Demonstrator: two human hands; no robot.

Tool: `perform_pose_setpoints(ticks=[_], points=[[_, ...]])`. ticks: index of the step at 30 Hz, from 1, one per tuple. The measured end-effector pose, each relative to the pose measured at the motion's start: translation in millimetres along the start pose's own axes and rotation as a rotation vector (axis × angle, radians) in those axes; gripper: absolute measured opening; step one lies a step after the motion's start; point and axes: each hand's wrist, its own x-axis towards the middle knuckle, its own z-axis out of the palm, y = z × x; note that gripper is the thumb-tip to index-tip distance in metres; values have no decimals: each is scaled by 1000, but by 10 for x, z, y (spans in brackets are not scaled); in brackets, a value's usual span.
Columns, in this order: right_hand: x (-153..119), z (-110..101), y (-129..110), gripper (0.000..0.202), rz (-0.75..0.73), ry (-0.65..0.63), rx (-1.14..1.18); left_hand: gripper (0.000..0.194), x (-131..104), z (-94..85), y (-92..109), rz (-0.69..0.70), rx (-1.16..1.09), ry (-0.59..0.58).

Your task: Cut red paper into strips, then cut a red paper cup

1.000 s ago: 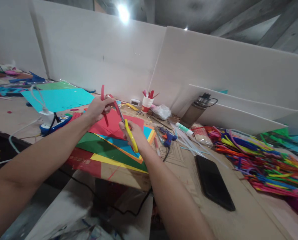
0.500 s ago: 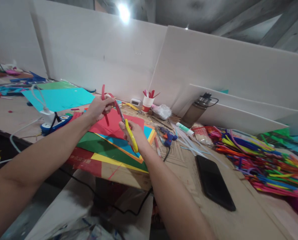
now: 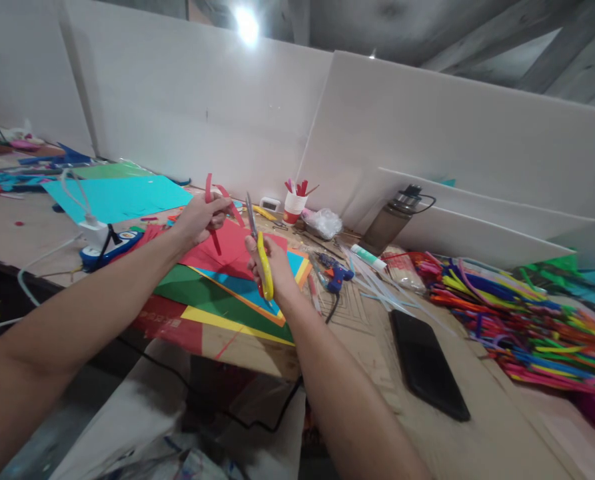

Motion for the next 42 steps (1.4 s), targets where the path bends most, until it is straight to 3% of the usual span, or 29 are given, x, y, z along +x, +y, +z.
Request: perform_pose_setpoints(ticks=[4,12,22,26,42], points=[[105,-11,67,51,-79,145,169,23,-53,78,-90,-78,-47,-50],[81,-4,-23,50,-125,239,269,27,-175,203,-291,-181,-86,-188],[103,-9,-14,47,-153,304,209,27,-235,259,-214,-274,-134,-237],[112,-11,-14,48,-128,310,214,24,-259,274,-190,-275,-130,-280],[118,-24,-28,46,-138,227,235,22,-268,275,-179,-286,-102,-270]])
